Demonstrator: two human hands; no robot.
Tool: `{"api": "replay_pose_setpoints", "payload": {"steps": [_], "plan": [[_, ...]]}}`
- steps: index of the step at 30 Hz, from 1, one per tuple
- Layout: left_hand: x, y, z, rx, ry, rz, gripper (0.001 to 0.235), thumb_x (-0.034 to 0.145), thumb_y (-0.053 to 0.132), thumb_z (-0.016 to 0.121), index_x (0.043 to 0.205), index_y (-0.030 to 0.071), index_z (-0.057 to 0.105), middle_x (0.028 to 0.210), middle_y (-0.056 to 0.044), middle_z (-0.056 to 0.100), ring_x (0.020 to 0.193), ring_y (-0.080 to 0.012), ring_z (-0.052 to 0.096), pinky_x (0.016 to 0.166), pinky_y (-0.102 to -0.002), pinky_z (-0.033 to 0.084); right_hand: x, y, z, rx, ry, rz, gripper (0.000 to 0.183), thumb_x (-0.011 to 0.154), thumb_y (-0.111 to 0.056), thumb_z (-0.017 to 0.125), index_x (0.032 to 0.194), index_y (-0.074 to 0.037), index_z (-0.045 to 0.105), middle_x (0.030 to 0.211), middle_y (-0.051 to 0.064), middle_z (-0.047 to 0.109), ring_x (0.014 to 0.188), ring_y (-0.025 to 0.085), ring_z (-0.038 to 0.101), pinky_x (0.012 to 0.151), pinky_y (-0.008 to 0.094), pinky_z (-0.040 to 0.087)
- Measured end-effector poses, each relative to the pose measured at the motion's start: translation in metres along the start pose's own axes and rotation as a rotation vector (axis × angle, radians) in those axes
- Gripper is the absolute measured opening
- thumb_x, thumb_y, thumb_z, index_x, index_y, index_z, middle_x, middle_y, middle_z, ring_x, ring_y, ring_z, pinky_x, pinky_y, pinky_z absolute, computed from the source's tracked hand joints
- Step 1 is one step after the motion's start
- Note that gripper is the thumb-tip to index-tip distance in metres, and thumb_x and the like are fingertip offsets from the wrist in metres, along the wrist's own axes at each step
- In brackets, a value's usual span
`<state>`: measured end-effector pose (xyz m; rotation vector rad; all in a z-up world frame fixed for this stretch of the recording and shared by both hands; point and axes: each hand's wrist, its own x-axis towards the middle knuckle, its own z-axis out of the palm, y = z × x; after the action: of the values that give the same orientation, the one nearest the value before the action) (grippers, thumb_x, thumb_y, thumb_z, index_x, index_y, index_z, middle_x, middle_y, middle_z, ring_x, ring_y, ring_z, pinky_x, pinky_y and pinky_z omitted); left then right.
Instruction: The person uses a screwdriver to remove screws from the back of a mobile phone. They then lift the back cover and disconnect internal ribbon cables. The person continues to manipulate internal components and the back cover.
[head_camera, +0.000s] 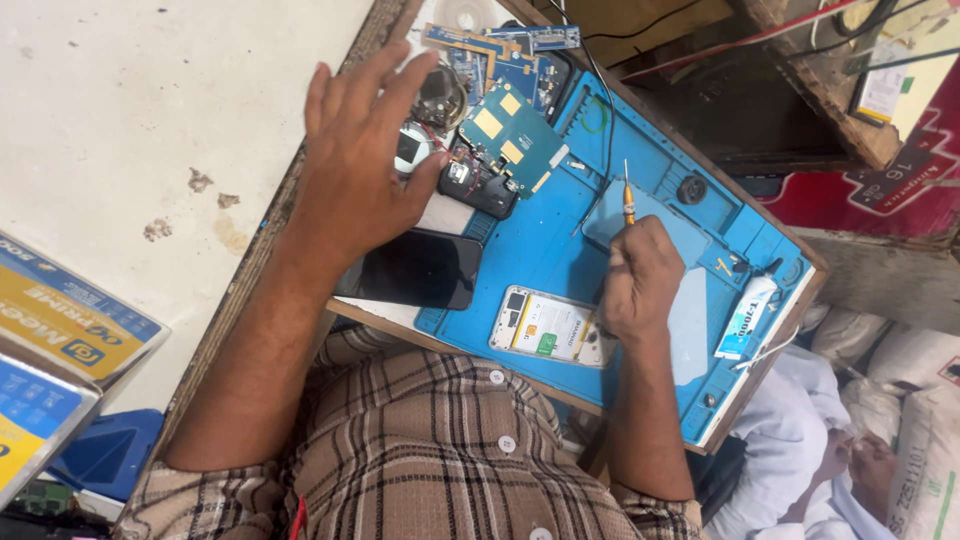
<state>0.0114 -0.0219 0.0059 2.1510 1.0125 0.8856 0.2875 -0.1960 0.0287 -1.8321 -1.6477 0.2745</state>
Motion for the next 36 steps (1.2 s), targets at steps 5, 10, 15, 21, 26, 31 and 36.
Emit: {"api": "replay_pose_setpoints", "payload": {"steps": [5, 10, 15, 21, 26, 31, 36], "plan": [[-0.011, 0.019, -0.001, 0.124, 0.084, 0.076, 0.071, 0.093, 0.013, 0.072, 0.158, 0.015, 0.045, 0.160, -0.021, 0.040, 0.153, -0.0369, 0.038, 0.129, -0.067, 0.017, -0.008, -0.004, -0.001, -0.101, 0.044, 0.046, 0.002, 0.089, -0.001, 0.061, 0.088, -0.001, 0.058, 0.084, 0.011, 0.053, 0.066, 0.021, 0.054, 0.061, 0.035, 0.043], [-0.034, 0.081, 0.048, -0.531, -0.142, -0.066, 0.024, 0.097, 0.016, 0.072, 0.121, 0.010, 0.070, 0.120, -0.009, 0.069, 0.104, -0.0207, 0.072, 0.088, -0.034, 0.060, -0.014, -0.012, 0.003, -0.115, 0.089, -0.064, 0.008, 0.091, -0.003, 0.076, 0.096, -0.003, 0.069, 0.094, 0.011, 0.065, 0.076, 0.020, 0.066, 0.065, 0.031, 0.052], [-0.043, 0.101, 0.103, -1.044, -0.278, -0.337, 0.019, 0.100, 0.014, 0.071, 0.113, 0.001, 0.070, 0.100, -0.008, 0.076, 0.086, -0.0125, 0.075, 0.076, -0.027, 0.062, -0.029, -0.012, -0.003, -0.126, 0.150, -0.122, 0.016, 0.088, -0.003, 0.083, 0.100, -0.004, 0.074, 0.101, 0.013, 0.071, 0.090, 0.023, 0.075, 0.077, 0.032, 0.061], [-0.056, 0.101, 0.142, -1.301, -0.362, -0.564, 0.024, 0.098, 0.017, 0.073, 0.108, -0.005, 0.073, 0.094, -0.008, 0.076, 0.082, -0.0099, 0.073, 0.072, -0.024, 0.062, -0.045, -0.004, -0.011, -0.190, 0.149, -0.129, 0.020, 0.084, -0.001, 0.085, 0.101, -0.004, 0.074, 0.102, 0.013, 0.072, 0.091, 0.026, 0.076, 0.076, 0.034, 0.062], [-0.059, 0.110, 0.156, -1.319, -0.404, -0.632, 0.024, 0.096, 0.017, 0.074, 0.107, -0.005, 0.073, 0.089, -0.010, 0.075, 0.077, -0.0111, 0.072, 0.070, -0.025, 0.063, -0.051, -0.002, -0.019, -0.282, 0.167, -0.161, 0.023, 0.083, -0.001, 0.086, 0.102, -0.004, 0.074, 0.100, 0.013, 0.071, 0.087, 0.027, 0.075, 0.073, 0.035, 0.060], [-0.054, 0.118, 0.164, -1.365, -0.444, -0.718, 0.023, 0.094, 0.016, 0.073, 0.105, -0.004, 0.072, 0.091, -0.010, 0.075, 0.079, -0.0111, 0.074, 0.070, -0.026, 0.064, -0.057, -0.001, -0.030, -0.357, 0.127, -0.171, 0.022, 0.082, 0.000, 0.082, 0.103, -0.005, 0.075, 0.100, 0.013, 0.073, 0.085, 0.027, 0.074, 0.070, 0.036, 0.058], [-0.051, 0.115, 0.169, -1.250, -0.530, -0.584, 0.020, 0.097, 0.015, 0.071, 0.103, -0.005, 0.072, 0.088, -0.010, 0.074, 0.077, -0.0107, 0.071, 0.069, -0.026, 0.062, -0.063, 0.002, -0.032, -0.334, 0.154, -0.104, 0.019, 0.086, -0.001, 0.085, 0.101, -0.006, 0.075, 0.096, 0.011, 0.073, 0.080, 0.025, 0.073, 0.066, 0.034, 0.055]]}}
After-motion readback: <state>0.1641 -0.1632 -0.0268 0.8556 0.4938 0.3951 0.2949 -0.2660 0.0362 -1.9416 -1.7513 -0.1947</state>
